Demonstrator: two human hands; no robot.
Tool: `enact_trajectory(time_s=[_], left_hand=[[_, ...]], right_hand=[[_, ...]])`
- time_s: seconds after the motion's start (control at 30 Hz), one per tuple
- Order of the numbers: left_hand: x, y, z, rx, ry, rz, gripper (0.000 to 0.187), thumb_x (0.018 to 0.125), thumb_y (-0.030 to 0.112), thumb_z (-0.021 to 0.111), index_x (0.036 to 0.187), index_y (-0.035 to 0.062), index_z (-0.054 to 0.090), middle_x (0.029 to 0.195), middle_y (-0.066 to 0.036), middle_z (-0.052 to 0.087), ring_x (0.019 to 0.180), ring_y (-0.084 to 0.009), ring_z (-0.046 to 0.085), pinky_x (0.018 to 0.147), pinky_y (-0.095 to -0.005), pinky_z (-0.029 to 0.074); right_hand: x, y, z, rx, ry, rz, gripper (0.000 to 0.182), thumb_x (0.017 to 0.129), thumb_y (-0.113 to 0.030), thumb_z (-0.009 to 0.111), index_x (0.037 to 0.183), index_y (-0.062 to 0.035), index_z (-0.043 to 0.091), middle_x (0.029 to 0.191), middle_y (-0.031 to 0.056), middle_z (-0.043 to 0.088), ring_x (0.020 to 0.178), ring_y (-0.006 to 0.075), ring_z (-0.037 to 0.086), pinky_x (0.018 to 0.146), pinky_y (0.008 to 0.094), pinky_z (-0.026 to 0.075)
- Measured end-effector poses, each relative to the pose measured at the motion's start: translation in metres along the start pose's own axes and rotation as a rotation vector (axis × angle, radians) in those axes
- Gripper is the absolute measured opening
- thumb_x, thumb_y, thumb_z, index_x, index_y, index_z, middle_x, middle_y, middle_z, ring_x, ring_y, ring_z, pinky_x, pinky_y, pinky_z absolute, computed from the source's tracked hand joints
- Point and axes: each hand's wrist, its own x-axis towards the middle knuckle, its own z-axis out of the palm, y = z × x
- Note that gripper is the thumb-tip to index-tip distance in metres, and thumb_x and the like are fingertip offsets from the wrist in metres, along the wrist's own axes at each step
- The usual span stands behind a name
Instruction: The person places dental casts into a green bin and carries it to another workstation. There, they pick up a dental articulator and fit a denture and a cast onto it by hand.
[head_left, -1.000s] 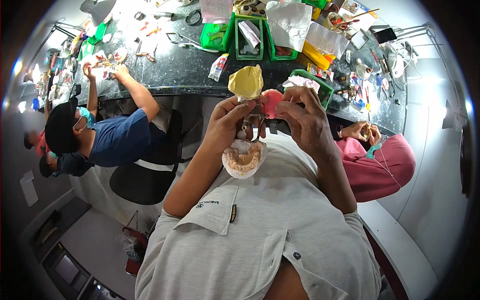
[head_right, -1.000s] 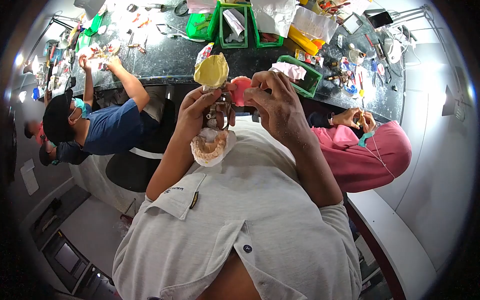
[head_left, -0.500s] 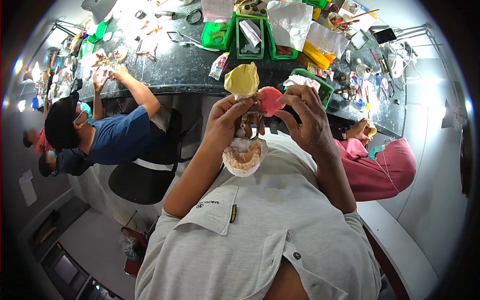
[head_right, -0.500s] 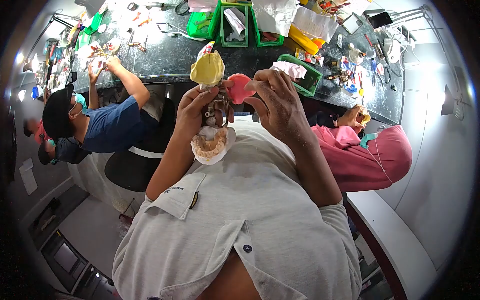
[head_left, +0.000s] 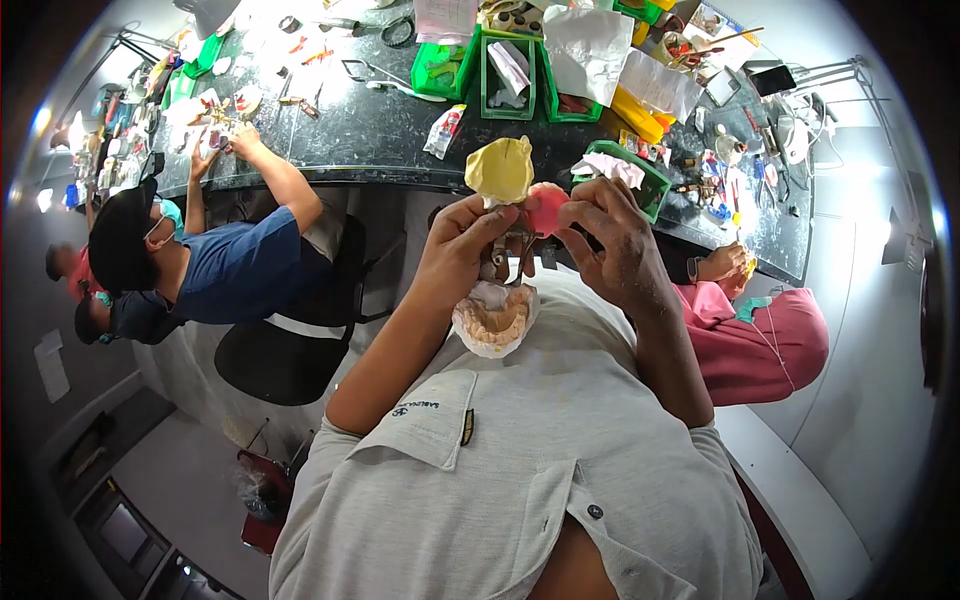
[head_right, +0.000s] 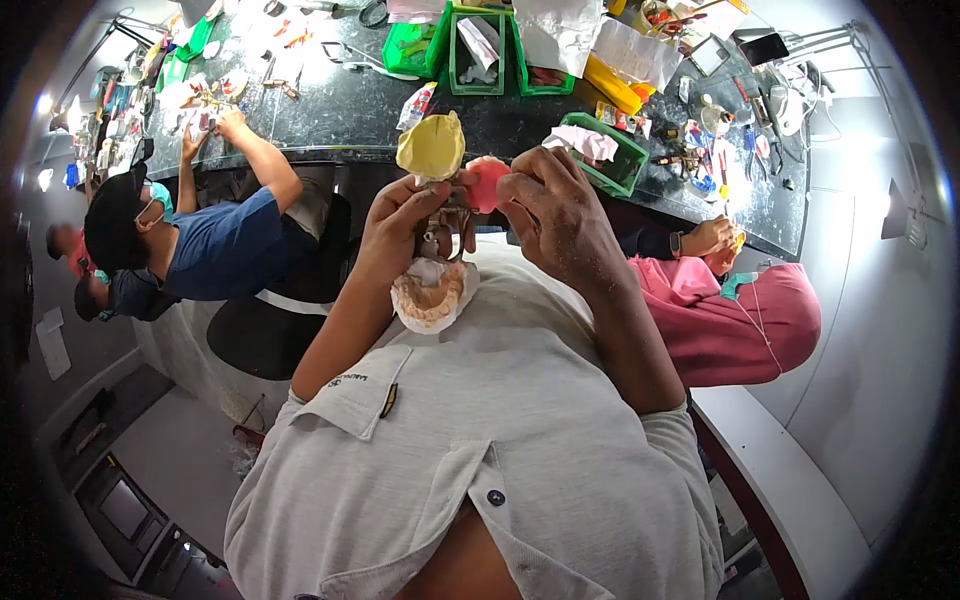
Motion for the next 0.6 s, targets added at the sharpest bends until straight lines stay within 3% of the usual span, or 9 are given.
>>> enact_trajectory(time_s=[0.27, 0.37, 0.47, 0.53, 0.57, 0.6], left_hand=[[0.002, -0.003, -0.002, 0.037, -0.001, 0.040, 0.032, 0.103, 0.019, 0.056, 0.122, -0.0055, 0.065, 0.094, -0.014, 0.072, 0.063, -0.0191, 0.070, 0.047, -0.0219, 0.049], [0.002, 0.000, -0.004, 0.022, 0.013, 0.033, 0.033, 0.103, 0.019, 0.056, 0.123, -0.0062, 0.064, 0.096, -0.015, 0.072, 0.063, -0.0192, 0.070, 0.047, -0.0218, 0.049], [0.002, 0.002, -0.005, -0.008, 0.001, 0.081, 0.034, 0.103, 0.019, 0.055, 0.124, -0.0069, 0.064, 0.095, -0.016, 0.072, 0.062, -0.0194, 0.070, 0.047, -0.0216, 0.049], [-0.001, 0.007, -0.002, -0.063, -0.033, 0.064, 0.026, 0.102, 0.017, 0.060, 0.114, -0.0049, 0.066, 0.090, -0.013, 0.071, 0.064, -0.0203, 0.070, 0.050, -0.0253, 0.050], [-0.002, 0.007, -0.001, -0.062, -0.034, 0.064, 0.026, 0.102, 0.017, 0.060, 0.114, -0.0049, 0.066, 0.090, -0.013, 0.071, 0.064, -0.0203, 0.070, 0.050, -0.0253, 0.050], [-0.002, 0.006, 0.000, -0.024, -0.030, 0.048, 0.030, 0.102, 0.017, 0.058, 0.120, -0.0062, 0.064, 0.091, -0.014, 0.071, 0.063, -0.0201, 0.070, 0.049, -0.0234, 0.050]], right_hand=[[-0.001, -0.002, -0.005, 0.033, -0.066, 0.047, 0.017, 0.077, 0.002, 0.076, 0.089, -0.0046, 0.067, 0.096, 0.0089, 0.058, 0.095, 0.0286, 0.059, 0.084, 0.0399, 0.050], [-0.001, -0.001, -0.010, 0.127, -0.065, 0.023, 0.020, 0.075, -0.004, 0.081, 0.092, -0.0067, 0.069, 0.098, 0.0080, 0.059, 0.096, 0.0276, 0.060, 0.082, 0.0384, 0.050], [0.001, -0.004, -0.012, 0.039, 0.084, 0.046, 0.030, 0.074, -0.015, 0.086, 0.099, -0.0088, 0.071, 0.099, 0.0064, 0.063, 0.093, 0.0240, 0.062, 0.079, 0.0363, 0.051], [0.001, 0.003, -0.006, 0.194, 0.142, 0.282, 0.039, 0.075, -0.023, 0.089, 0.107, -0.0084, 0.072, 0.102, 0.0059, 0.068, 0.091, 0.0205, 0.064, 0.078, 0.0345, 0.053], [-0.001, 0.008, 0.003, 0.328, 0.162, 0.359, 0.036, 0.083, -0.023, 0.084, 0.110, -0.0039, 0.070, 0.099, 0.0049, 0.072, 0.086, 0.0150, 0.065, 0.077, 0.0303, 0.053], [-0.002, 0.012, 0.006, 0.328, 0.164, 0.359, 0.036, 0.083, -0.023, 0.084, 0.110, -0.0039, 0.070, 0.099, 0.0049, 0.072, 0.086, 0.0150, 0.065, 0.077, 0.0303, 0.053]])
